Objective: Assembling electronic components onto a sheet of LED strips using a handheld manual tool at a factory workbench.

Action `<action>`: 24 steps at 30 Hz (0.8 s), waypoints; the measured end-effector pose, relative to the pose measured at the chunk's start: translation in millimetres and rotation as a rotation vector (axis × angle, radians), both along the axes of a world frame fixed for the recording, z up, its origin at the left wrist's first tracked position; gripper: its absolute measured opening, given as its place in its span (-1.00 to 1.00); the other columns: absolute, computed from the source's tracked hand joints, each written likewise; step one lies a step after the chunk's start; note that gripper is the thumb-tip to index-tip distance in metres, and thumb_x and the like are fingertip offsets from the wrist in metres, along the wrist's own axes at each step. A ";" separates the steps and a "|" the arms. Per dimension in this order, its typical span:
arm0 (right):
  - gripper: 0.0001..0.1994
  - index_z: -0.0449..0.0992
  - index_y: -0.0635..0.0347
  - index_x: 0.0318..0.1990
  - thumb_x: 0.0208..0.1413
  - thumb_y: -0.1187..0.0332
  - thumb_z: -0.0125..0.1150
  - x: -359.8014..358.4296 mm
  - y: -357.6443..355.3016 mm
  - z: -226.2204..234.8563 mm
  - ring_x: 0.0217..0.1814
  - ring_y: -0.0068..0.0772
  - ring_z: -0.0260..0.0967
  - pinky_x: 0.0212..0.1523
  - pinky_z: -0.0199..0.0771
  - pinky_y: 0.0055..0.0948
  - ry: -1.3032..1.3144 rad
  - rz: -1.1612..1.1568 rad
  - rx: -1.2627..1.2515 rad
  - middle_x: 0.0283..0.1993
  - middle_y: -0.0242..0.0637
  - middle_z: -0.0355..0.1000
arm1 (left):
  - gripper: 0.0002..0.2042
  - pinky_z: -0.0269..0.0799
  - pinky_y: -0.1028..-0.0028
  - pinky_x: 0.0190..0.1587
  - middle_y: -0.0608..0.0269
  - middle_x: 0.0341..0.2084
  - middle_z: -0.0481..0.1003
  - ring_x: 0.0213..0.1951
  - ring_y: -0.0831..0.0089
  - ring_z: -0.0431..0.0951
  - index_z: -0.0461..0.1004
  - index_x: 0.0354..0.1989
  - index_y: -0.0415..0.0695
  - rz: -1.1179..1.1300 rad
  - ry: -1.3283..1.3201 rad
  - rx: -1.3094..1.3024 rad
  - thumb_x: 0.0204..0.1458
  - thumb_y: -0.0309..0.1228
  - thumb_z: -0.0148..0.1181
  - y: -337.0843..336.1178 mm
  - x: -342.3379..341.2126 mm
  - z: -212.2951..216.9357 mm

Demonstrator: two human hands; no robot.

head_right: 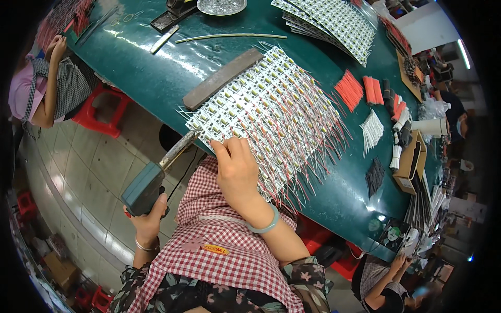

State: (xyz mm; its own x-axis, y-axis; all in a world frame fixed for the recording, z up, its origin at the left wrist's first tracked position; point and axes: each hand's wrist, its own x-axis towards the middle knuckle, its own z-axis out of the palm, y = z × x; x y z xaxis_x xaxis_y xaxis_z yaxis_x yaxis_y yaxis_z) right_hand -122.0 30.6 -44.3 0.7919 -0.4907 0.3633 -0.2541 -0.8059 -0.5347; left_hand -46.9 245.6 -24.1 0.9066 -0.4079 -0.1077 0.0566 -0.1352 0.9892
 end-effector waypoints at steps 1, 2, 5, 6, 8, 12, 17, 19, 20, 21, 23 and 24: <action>-0.71 0.58 0.23 -0.10 -0.02 0.65 0.22 -0.7 -1.1 0.5 -0.20 -0.15 0.36 -0.23 0.45 -0.24 -0.005 0.009 -0.016 -0.27 -0.22 0.37 | -0.82 0.26 0.63 -0.58 0.33 -0.51 0.57 -0.61 0.69 0.45 0.60 -0.23 -0.35 -0.003 0.018 0.015 0.00 -0.58 0.40 0.2 0.1 1.2; -0.68 0.57 0.25 -0.10 -0.06 0.65 0.20 -1.3 -1.8 0.6 -0.20 -0.15 0.35 -0.23 0.45 -0.25 -0.011 0.017 -0.033 -0.27 -0.22 0.35 | -0.81 0.30 0.62 -0.55 0.32 -0.50 0.58 -0.59 0.67 0.47 0.60 -0.22 -0.35 -0.006 0.036 0.030 0.00 -0.58 0.41 0.5 0.3 3.5; -0.68 0.56 0.25 -0.11 -0.07 0.66 0.18 -1.8 -2.0 -1.9 -0.20 -0.16 0.35 -0.23 0.45 -0.26 -0.006 0.032 -0.056 -0.27 -0.22 0.36 | -0.76 0.42 0.57 -0.44 0.27 -0.45 0.62 -0.50 0.59 0.54 0.60 -0.18 -0.36 -0.014 -0.004 0.077 -0.02 -0.55 0.44 5.0 0.6 -3.1; -0.70 0.56 0.26 -0.12 -0.06 0.66 0.19 -1.4 -1.6 -2.1 -0.20 -0.16 0.35 -0.24 0.45 -0.26 -0.017 0.035 -0.064 -0.27 -0.22 0.37 | -0.75 0.45 0.55 -0.40 0.26 -0.43 0.63 -0.46 0.56 0.57 0.61 -0.17 -0.36 -0.014 -0.033 0.094 -0.03 -0.54 0.45 7.0 0.8 -6.2; -0.74 0.56 0.27 -0.14 -0.04 0.66 0.21 -0.4 -0.7 -2.5 -0.22 -0.15 0.36 -0.26 0.44 -0.26 -0.039 0.042 -0.080 -0.29 -0.21 0.37 | -0.73 0.49 0.52 -0.31 0.23 -0.39 0.64 -0.40 0.51 0.59 0.61 -0.16 -0.36 -0.023 -0.040 0.122 -0.04 -0.52 0.46 8.7 1.0 -7.1; -0.79 0.56 0.26 -0.22 -0.04 0.66 0.31 0.4 0.8 -4.2 -0.28 -0.15 0.37 -0.29 0.43 -0.25 -0.158 -0.006 -0.008 -0.33 -0.22 0.37 | -0.74 0.52 0.51 -0.27 0.17 -0.34 0.65 -0.37 0.46 0.61 0.62 -0.18 -0.35 -0.028 -0.040 0.109 -0.04 -0.53 0.46 7.1 0.8 -6.2; -0.77 0.53 0.23 -0.29 -0.11 0.67 0.40 -0.2 -1.5 -6.3 -0.34 -0.16 0.36 -0.35 0.41 -0.24 -0.218 -0.078 0.007 -0.37 -0.22 0.35 | -0.73 0.50 0.51 -0.31 0.13 -0.37 0.63 -0.40 0.45 0.62 0.61 -0.18 -0.36 -0.101 -0.078 0.155 -0.06 -0.55 0.45 6.0 3.2 -1.5; -0.77 0.52 0.23 -0.31 -0.12 0.67 0.40 0.0 -1.5 -7.0 -0.35 -0.16 0.36 -0.36 0.40 -0.24 -0.214 -0.085 -0.012 -0.39 -0.21 0.33 | -0.74 0.49 0.52 -0.33 0.13 -0.38 0.62 -0.41 0.46 0.61 0.60 -0.19 -0.36 -0.128 -0.096 0.160 -0.07 -0.56 0.45 5.7 3.4 -0.9; -0.77 0.51 0.23 -0.32 -0.12 0.67 0.40 0.1 -1.4 -7.4 -0.36 -0.16 0.35 -0.37 0.40 -0.24 -0.213 -0.088 -0.022 -0.40 -0.21 0.32 | -0.75 0.49 0.52 -0.34 0.14 -0.38 0.61 -0.41 0.47 0.61 0.59 -0.19 -0.36 -0.136 -0.106 0.153 -0.07 -0.57 0.44 6.5 3.0 -2.8; -0.77 0.51 0.23 -0.32 -0.12 0.67 0.40 0.5 -1.4 -7.8 -0.36 -0.16 0.35 -0.37 0.39 -0.24 -0.214 -0.087 -0.034 -0.40 -0.21 0.31 | -0.75 0.48 0.52 -0.35 0.14 -0.39 0.60 -0.42 0.47 0.60 0.59 -0.20 -0.36 -0.145 -0.116 0.145 -0.07 -0.58 0.44 7.0 2.5 -3.8; -0.77 0.51 0.22 -0.32 -0.12 0.67 0.40 1.5 -1.7 -8.5 -0.36 -0.15 0.35 -0.38 0.39 -0.23 -0.214 -0.087 -0.059 -0.41 -0.21 0.30 | -0.77 0.47 0.53 -0.36 0.15 -0.40 0.59 -0.43 0.48 0.59 0.59 -0.22 -0.36 -0.156 -0.113 0.151 -0.07 -0.58 0.43 5.9 3.1 -2.3; -0.77 0.50 0.23 -0.32 -0.12 0.67 0.39 1.9 -1.8 -8.9 -0.36 -0.15 0.34 -0.38 0.38 -0.23 -0.215 -0.085 -0.068 -0.41 -0.21 0.29 | -0.78 0.46 0.53 -0.37 0.16 -0.40 0.59 -0.44 0.49 0.58 0.58 -0.23 -0.36 -0.161 -0.112 0.154 -0.07 -0.59 0.43 5.1 3.6 -1.5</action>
State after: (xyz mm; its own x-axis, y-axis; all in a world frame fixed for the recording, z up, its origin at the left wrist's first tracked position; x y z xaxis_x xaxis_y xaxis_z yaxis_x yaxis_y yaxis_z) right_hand -120.1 28.8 -53.3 0.6496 -0.5213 0.5534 -0.2093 -0.8224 -0.5290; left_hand -43.3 250.8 -25.6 0.8408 -0.5350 -0.0827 -0.0864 -0.2836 0.9551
